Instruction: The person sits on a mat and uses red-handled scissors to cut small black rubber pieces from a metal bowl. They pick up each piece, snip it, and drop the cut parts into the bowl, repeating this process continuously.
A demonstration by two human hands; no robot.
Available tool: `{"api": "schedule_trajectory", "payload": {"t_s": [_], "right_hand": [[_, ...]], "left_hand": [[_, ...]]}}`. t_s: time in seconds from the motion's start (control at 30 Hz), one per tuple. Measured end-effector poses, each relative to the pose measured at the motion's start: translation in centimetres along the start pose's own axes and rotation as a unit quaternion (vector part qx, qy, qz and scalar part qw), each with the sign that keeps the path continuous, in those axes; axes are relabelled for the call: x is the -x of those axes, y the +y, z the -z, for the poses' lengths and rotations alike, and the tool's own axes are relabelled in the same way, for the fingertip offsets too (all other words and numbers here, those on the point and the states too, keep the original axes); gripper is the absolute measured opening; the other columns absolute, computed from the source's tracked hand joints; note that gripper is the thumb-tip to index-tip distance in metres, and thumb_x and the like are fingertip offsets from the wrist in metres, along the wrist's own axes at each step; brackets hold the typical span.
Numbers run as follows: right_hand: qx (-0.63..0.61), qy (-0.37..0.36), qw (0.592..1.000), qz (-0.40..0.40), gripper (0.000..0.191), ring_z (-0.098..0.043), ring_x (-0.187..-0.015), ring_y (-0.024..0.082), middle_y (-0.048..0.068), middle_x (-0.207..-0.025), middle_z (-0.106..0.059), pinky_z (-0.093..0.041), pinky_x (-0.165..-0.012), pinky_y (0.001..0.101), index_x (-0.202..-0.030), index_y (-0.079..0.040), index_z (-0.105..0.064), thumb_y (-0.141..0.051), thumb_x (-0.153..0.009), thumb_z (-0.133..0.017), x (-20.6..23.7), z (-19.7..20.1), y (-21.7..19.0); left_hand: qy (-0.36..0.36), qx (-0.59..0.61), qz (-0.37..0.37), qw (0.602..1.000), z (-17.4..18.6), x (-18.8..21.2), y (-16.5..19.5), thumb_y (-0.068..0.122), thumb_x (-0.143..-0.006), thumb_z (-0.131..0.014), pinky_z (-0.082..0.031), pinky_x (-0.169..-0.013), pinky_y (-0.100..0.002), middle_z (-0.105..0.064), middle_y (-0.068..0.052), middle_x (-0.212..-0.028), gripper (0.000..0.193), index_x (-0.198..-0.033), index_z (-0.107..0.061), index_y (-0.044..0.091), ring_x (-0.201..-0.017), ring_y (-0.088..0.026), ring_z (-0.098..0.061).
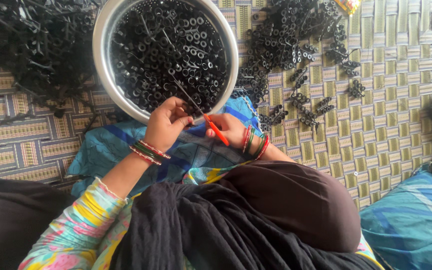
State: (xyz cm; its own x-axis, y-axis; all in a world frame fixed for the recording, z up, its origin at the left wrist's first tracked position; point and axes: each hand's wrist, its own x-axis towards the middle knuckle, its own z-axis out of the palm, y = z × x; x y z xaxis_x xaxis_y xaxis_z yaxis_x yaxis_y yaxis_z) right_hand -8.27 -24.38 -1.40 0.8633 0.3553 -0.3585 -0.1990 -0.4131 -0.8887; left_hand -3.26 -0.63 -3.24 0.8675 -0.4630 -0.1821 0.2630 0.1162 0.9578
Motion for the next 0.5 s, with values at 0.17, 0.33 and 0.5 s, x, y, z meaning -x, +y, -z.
{"api": "schedule_trajectory", "payload": {"t_s": [0.17,0.33,0.5], "right_hand": [[0.131,0.052,0.989,-0.045,0.05,-0.056,-0.055,0.007,-0.001,-0.063,-0.061,-0.044,-0.053,0.0315,-0.114,-0.007,-0.075,-0.048,-0.085,-0.075,-0.5,-0.6,-1.3],[0.088,0.079,0.987,-0.111,0.034,-0.048,-0.054,0.008,0.004,-0.058,-0.056,-0.039,-0.049,0.0335,-0.085,-0.001,-0.076,-0.034,-0.088,-0.081,-0.8,-0.8,-2.0],[-0.038,0.052,0.996,-0.06,0.037,-0.05,-0.054,0.004,-0.003,-0.062,-0.059,-0.04,-0.048,0.0267,-0.082,-0.002,-0.068,-0.036,-0.097,-0.071,-0.4,-0.5,-1.9]], "left_hand": [[-0.017,-0.036,-0.004,0.999,0.8,-0.1,0.9,-0.006,-0.093,-0.067,-0.058,-0.076,-0.026,-0.07,-0.005,-0.09,0.021,-0.112,-0.061,0.002,-0.084,-0.011,-0.07],[0.077,-0.064,-0.045,0.994,7.3,-0.6,5.2,0.004,-0.099,-0.063,-0.058,-0.079,-0.03,-0.072,-0.008,-0.094,0.013,-0.112,-0.061,0.003,-0.085,-0.017,-0.07],[0.258,0.419,0.007,0.871,11.3,-3.8,9.6,0.028,-0.101,-0.057,-0.065,-0.08,-0.038,-0.072,-0.019,-0.096,0.031,-0.111,-0.062,-0.001,-0.085,-0.027,-0.074]]}}
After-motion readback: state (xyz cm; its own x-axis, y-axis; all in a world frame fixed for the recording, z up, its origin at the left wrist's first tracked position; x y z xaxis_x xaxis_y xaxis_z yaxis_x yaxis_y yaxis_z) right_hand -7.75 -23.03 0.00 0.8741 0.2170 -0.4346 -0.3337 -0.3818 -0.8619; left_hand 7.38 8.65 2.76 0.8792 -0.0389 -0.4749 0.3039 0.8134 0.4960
